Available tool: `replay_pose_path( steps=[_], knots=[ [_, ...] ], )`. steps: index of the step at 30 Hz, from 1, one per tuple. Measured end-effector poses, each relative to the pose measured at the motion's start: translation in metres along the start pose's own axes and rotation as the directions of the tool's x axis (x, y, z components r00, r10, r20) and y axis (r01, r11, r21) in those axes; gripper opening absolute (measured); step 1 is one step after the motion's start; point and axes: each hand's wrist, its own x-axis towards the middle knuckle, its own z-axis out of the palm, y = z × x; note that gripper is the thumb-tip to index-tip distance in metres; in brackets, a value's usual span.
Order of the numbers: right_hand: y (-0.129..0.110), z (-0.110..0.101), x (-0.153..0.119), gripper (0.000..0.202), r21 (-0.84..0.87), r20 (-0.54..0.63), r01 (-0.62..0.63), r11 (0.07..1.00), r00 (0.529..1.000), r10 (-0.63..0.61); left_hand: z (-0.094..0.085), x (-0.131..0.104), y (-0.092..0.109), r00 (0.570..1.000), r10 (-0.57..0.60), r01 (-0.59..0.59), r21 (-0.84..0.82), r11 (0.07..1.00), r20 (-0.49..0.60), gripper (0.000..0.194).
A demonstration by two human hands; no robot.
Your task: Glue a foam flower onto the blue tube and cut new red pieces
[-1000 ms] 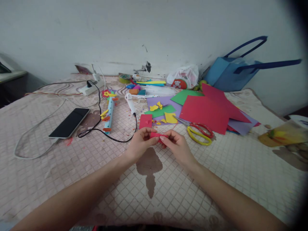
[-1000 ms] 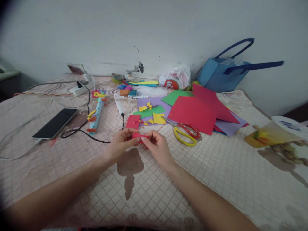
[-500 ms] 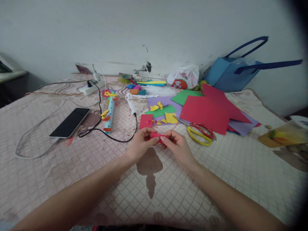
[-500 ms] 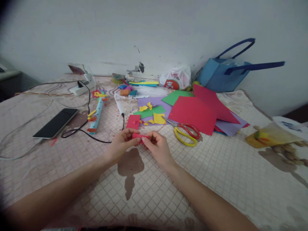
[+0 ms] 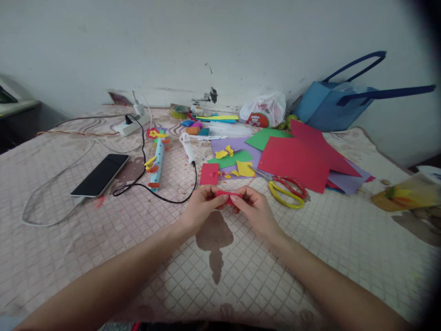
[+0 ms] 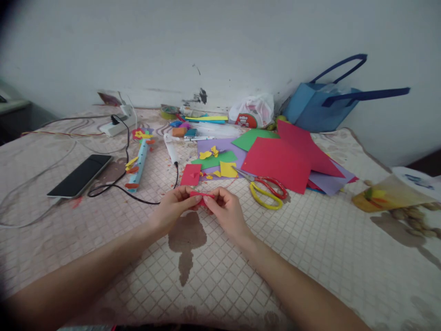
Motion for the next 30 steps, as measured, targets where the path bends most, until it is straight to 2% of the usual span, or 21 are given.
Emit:
replay_pose_path(
  steps=[6, 12, 30],
  knots=[
    [-0.0017, 0.0005, 0.0001, 0.015, -0.004, -0.003, 0.004, 1.000, 1.000, -0.004, 0.0006, -0.0010, 0.0010, 0.999, -0.005, 0.006, 0.029, 1.000, -0.032, 0.021],
    [0.0011, -0.0003, 0.0004, 0.014, 0.002, 0.007, 0.004, 1.000, 1.000, -0.004, 0.0008, -0.0009, 0.0022, 1.000, -0.016, 0.016, 0.006, 1.000, 0.012, 0.021],
    [0.0017, 0.0004, 0.0004, 0.019, 0.006, 0.016, -0.009, 1.000, 1.000, 0.009, 0.0008, -0.0001, 0.0001, 0.998, 0.026, -0.022, 0.081, 0.996, -0.051, 0.022]
  ],
)
